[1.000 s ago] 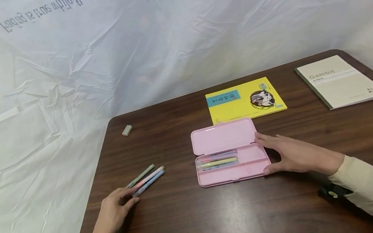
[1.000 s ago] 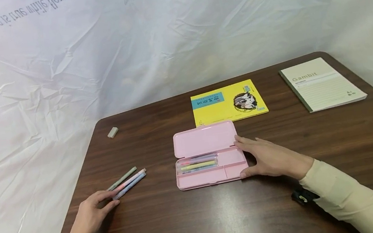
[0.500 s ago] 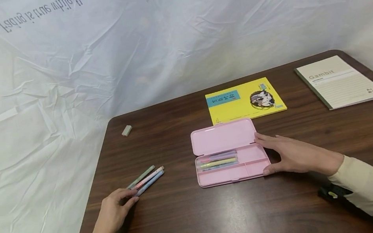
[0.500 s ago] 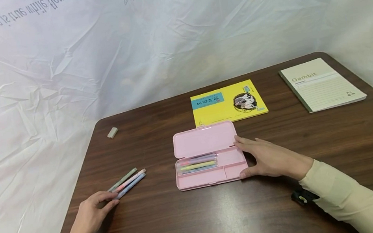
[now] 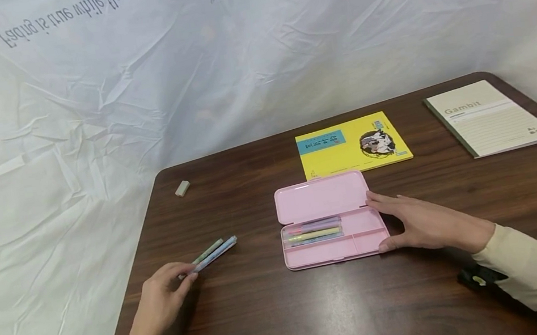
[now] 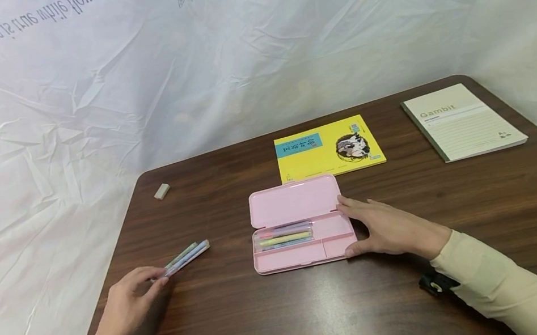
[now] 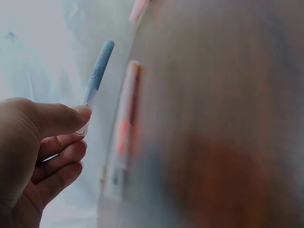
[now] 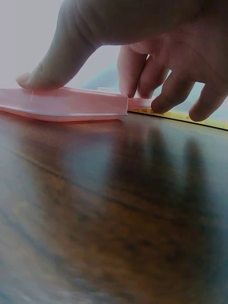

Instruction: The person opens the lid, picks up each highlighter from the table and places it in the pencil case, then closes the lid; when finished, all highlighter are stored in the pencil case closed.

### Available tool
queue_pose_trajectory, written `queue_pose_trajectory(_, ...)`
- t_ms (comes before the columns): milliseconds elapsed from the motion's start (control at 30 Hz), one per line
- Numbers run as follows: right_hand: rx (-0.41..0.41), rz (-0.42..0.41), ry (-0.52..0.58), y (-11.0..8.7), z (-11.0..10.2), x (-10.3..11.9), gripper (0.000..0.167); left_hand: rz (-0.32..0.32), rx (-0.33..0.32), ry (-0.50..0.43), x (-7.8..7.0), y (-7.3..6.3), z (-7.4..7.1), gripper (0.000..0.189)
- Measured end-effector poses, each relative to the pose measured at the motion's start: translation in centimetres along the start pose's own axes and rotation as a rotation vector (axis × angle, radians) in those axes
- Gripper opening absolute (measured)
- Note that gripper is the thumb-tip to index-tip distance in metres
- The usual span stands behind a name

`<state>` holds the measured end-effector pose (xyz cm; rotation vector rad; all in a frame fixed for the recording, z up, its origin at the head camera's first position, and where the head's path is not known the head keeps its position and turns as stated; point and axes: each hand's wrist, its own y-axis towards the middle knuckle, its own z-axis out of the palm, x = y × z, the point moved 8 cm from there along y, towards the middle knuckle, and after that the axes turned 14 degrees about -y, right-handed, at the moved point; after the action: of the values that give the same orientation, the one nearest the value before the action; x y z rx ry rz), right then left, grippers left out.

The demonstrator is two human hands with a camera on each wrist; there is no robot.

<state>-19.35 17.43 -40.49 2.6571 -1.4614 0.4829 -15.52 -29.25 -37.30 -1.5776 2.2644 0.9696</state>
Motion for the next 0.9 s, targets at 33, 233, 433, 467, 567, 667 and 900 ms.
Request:
queue_pose_trajectory(33, -0.001, 0.001, -0.001, 0.0, 0.0, 0.0, 0.098, 0.011, -0.001, -0.001, -0.3, 0.3, -0.1, 0.017)
queue_pose_trajectory(233, 0.0, 0.009, -0.003, 0.0, 0.0, 0.0, 0.098, 0.117, 0.033, -0.038, -3.5, 2.5, 0.2, 0.021)
queue_pose_trajectory(433, 0.001, 0.014, -0.001, -0.1, 0.0, -0.1, 0.098, 0.295, 0.08, -0.153, -7.6, 4.5, 2.2, 0.023)
queue_pose_trajectory(467, 0.002, 0.012, 0.0, 0.0, 0.0, -0.1, 0.098, 0.326, 0.089, -0.168, -8.2, 4.7, 2.7, 0.022)
queue_pose_trajectory(567, 0.005, 0.005, 0.003, 0.0, 0.1, 0.0, 0.098, 0.392, 0.131, -0.207, -9.7, 5.4, 4.4, 0.021)
queue_pose_trajectory(667, 0.014, 0.012, 0.006, 0.1, 0.3, 0.0, 0.099, 0.427, 0.181, -0.225, -11.1, 5.9, 6.1, 0.02)
queue_pose_trajectory(900, 0.009, 0.01, 0.007, 0.0, 0.2, 0.0, 0.1, 0.392, 0.289, -0.262, -13.1, 6.8, 9.2, 0.016)
